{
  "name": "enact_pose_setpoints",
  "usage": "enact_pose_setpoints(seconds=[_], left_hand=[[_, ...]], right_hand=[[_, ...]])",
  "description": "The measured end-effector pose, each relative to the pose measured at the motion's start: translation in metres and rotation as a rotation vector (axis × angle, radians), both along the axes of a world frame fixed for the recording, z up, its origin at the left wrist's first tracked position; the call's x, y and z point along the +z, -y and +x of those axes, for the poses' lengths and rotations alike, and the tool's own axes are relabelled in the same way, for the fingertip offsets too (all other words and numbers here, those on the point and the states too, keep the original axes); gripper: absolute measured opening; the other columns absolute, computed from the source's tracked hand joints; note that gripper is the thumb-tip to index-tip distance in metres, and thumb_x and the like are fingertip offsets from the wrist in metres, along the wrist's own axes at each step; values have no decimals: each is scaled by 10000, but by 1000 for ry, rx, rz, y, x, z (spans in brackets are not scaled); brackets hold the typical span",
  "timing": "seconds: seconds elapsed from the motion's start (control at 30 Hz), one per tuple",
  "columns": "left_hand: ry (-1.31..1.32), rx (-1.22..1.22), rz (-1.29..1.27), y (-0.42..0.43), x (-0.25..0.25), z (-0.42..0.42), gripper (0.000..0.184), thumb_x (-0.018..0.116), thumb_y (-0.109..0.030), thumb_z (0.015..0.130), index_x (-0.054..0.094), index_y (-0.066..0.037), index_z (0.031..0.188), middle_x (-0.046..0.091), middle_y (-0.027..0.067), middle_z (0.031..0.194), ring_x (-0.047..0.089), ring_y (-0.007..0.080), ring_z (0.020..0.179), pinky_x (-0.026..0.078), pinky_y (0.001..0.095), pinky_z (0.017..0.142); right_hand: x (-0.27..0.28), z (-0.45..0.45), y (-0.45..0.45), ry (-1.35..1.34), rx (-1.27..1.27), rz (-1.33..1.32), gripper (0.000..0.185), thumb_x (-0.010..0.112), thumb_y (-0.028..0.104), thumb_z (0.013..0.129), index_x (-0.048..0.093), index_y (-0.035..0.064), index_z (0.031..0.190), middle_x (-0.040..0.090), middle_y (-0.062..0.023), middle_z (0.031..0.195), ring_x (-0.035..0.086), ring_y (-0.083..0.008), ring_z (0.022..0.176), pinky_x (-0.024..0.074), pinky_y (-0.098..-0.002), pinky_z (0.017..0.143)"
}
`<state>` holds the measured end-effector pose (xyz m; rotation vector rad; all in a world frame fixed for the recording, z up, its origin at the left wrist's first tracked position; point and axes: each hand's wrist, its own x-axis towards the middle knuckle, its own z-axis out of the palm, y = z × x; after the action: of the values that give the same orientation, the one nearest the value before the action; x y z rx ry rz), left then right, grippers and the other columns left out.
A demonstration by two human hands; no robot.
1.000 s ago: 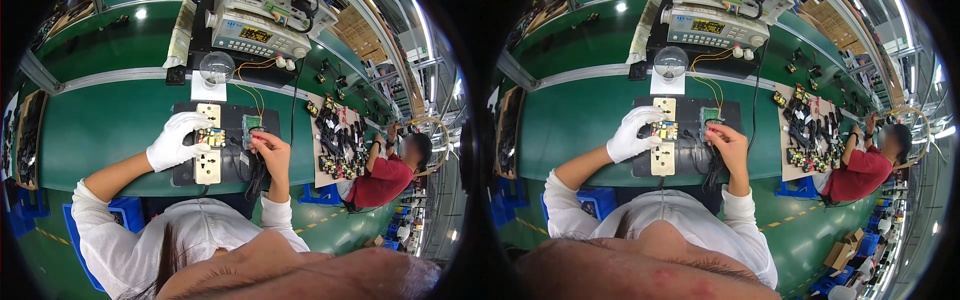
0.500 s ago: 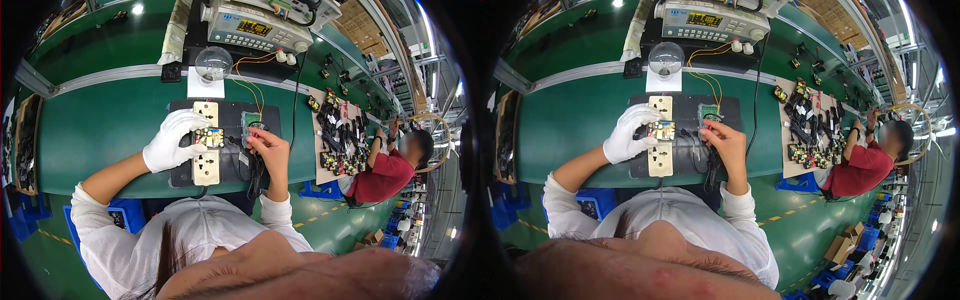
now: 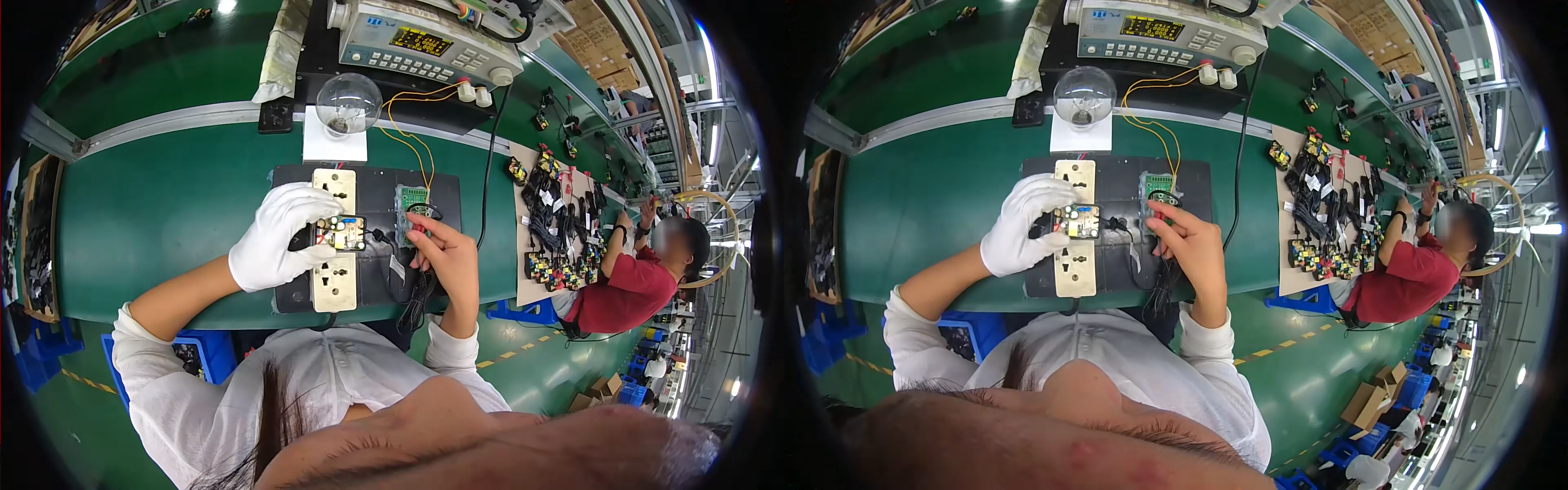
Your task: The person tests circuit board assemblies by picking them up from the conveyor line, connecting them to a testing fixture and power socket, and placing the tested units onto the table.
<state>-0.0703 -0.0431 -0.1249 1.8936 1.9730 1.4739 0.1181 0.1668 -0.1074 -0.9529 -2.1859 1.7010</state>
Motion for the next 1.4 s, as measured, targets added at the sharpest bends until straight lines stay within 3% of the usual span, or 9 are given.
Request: enact_pose_setpoints(seconds=[0.13,0.4,0.87,0.93,1.07,1.17,1.4], left_hand=[[6,2,-22,0,1,-1,447,734,-309,796,591,-50,1131,643,102,1148,575,324,1114,400,443,1009],[190,-61,-40,-5,0,-7,514,869,-219,617,633,-76,1050,675,75,1093,620,282,1041,457,393,938],[132,-63,-34,-4,-4,-10,507,857,-239,645,617,-86,1064,664,72,1100,616,284,1053,449,411,941],[134,-69,-24,-5,-4,-10,500,852,-249,653,615,-87,1063,663,74,1100,615,287,1054,447,414,944],[92,-53,-31,-5,-4,-9,491,836,-288,680,608,-91,1067,663,78,1093,615,291,1051,446,416,936],[87,-53,-16,-5,-5,-9,493,833,-301,686,605,-90,1069,663,80,1092,616,293,1047,447,417,930],[47,-40,21,-5,-5,-7,492,808,-329,728,587,-80,1090,657,86,1101,609,300,1043,447,419,922]], right_hand=[[4,-1,1,26,0,-20,270,694,55,867,694,10,1133,574,6,583,518,-42,493,485,-215,488],[-6,-1,0,-39,-10,-30,247,693,42,864,700,-4,1107,590,-3,605,516,-44,503,483,-214,494],[-13,1,-3,-95,6,0,251,731,87,836,726,49,1084,618,-12,616,561,-43,539,433,-186,488],[-9,-1,-2,-78,-6,-18,231,704,4,836,714,-12,1067,603,-13,627,534,-51,514,480,-207,504],[-8,0,-2,-87,19,30,228,702,-1,834,714,-18,1062,613,-17,642,543,-53,521,471,-201,502],[-12,1,-2,-114,7,23,222,730,71,829,734,37,1048,626,-11,627,562,-39,541,436,-182,500],[-10,3,-1,-135,53,118,222,696,51,855,711,10,1072,711,-62,755,599,-51,588,470,-188,536]])
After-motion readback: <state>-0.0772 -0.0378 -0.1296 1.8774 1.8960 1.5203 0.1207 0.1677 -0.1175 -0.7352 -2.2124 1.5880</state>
